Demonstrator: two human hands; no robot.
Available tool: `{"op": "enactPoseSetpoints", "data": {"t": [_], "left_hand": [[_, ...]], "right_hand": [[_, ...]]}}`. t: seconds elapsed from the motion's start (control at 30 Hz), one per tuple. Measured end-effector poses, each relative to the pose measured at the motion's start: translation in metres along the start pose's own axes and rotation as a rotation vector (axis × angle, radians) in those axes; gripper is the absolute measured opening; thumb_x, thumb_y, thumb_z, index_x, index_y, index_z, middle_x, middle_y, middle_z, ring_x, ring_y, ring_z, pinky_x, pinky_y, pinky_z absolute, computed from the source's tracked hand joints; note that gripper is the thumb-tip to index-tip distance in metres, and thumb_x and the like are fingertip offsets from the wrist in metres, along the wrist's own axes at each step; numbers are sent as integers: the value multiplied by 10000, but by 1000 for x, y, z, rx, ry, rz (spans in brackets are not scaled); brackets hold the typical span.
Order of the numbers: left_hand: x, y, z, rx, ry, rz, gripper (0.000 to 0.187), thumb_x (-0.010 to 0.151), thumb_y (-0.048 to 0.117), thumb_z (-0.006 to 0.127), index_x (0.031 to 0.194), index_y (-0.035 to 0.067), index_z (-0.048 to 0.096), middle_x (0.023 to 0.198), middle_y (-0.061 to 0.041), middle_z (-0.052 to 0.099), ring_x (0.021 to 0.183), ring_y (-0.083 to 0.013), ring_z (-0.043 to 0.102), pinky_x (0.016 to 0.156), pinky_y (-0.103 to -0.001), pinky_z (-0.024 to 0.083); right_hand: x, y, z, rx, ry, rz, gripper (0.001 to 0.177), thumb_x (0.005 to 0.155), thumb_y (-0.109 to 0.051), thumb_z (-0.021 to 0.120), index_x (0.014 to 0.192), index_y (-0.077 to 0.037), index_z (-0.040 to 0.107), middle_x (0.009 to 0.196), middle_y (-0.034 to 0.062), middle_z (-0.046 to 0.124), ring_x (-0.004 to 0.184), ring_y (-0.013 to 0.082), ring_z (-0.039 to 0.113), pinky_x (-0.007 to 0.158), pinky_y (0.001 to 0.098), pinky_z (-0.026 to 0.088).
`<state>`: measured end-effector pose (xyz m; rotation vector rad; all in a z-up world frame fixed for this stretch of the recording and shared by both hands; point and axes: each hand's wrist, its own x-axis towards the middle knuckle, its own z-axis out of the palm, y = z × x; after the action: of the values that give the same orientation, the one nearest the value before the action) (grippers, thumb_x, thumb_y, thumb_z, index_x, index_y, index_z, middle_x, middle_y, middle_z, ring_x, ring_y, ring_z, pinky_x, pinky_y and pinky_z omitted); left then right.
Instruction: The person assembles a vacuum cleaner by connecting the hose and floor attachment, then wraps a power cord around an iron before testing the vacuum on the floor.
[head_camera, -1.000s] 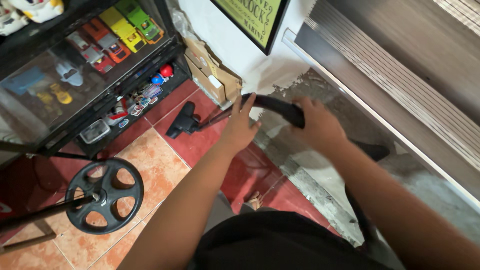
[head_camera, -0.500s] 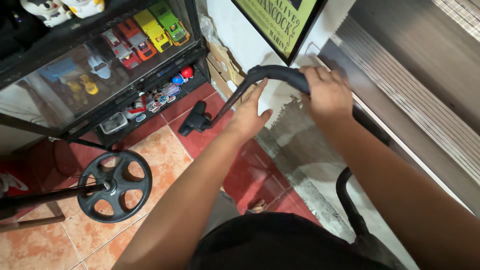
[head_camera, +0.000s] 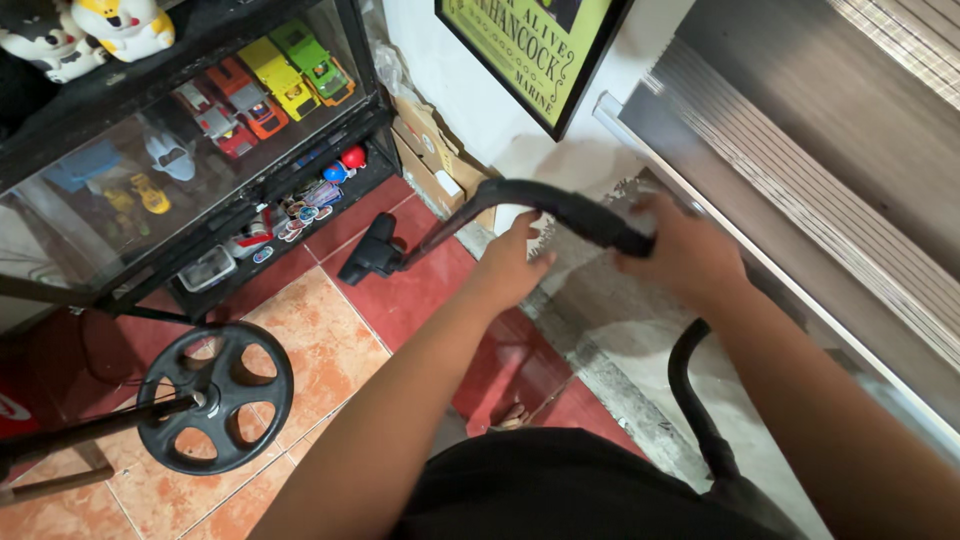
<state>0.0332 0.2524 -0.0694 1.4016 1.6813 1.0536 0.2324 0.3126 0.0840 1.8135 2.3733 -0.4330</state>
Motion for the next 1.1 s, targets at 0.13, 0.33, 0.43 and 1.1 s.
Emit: {"op": "enactPoseSetpoints", "data": {"t": [0.13,0.33,0.43,1.1], "left_hand": [[26,-14,22,-283,-14,-17,683,914,238,638,1515,21,397,1453,-144,626,1265,-286,652,1034,-354,500],[43,-5,39,-732,18,45,710,967,201,616,1580,-24,338,1477,-131,607,1315,-222,597,1001,-348,490],[43,35,28,-885,58,-180,715,955,299,643,1548,4,375,1322,-102,661,1135,-194,639,803,-356,565],[118,60,50,102,-158,324,894,855,290,842,1571,190,317,1464,-242,557,1326,-403,554,1093,-421,440]], "right_hand": [[-6,46,10,-34,-21,-85,494,761,-406,809,1188,-180,706,899,145,749,837,307,709,795,468,549],[-28,71,-32,56,-178,108,472,782,-443,788,1129,-122,783,875,112,754,758,243,730,764,424,559],[-41,44,-59,107,-196,242,558,823,-489,812,1255,-149,717,869,163,794,710,282,671,694,441,481],[-25,108,-10,-71,646,-52,476,935,-324,756,1365,-161,633,1133,142,663,1031,360,652,826,497,509]]}}
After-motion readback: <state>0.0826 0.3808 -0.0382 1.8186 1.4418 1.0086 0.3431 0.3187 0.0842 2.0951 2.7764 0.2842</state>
